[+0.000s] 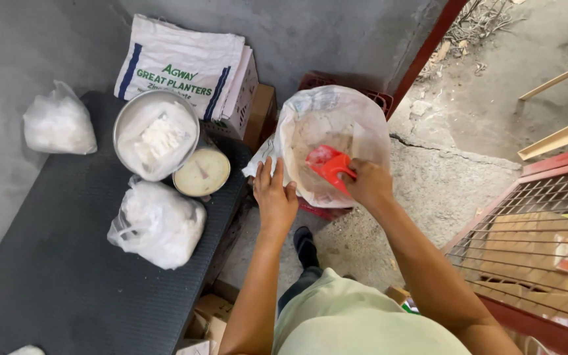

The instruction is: Bagging zinc sulphate powder into smaller plastic bags using a scoop and a weighing scale.

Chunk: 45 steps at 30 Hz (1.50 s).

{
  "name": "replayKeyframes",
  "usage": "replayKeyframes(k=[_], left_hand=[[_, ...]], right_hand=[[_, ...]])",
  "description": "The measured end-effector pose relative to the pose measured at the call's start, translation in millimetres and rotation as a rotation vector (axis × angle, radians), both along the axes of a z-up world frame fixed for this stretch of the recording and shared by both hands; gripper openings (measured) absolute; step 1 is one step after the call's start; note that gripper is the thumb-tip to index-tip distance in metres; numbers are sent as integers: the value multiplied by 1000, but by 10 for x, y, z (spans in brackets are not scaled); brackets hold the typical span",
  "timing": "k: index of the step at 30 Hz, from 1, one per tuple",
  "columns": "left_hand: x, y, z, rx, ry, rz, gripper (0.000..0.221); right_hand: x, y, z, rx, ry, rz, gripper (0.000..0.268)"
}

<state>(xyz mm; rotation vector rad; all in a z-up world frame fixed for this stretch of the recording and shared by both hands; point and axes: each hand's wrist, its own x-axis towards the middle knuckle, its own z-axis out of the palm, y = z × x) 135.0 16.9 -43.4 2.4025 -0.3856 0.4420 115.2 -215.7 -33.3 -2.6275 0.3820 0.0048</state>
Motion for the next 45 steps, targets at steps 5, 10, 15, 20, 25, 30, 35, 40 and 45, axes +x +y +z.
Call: replayKeyframes(k=[5,10,15,20,25,30,35,40,45], left_hand=[[184,101,-98,59,88,-15,64],[282,188,-159,67,69,-57,61],[329,183,-45,47,79,-129,57],[391,189,-3,30,73,-133,56],[411,154,-73,-24,90,-127,56],[359,73,-67,-49,46,-82,58],[198,-1,54,-80,-39,0,58],[-83,-132,329,-95,-68,122,58],[-446,-284,366,-193,-134,212,55]], right_hand=[[403,199,-311,-5,30,37,32],[764,361,-608,-28,-77,85,35],[988,446,-818,18,-98,34,31],[800,404,-617,64,-117,14,27],[546,266,-589,80,-178,-5,25],[333,110,-420,37,-242,45,28],[233,-189,-131,59,-161,100,32],[79,-427,568,48,-81,166,32],[-200,-489,1024,197,-68,154,32]])
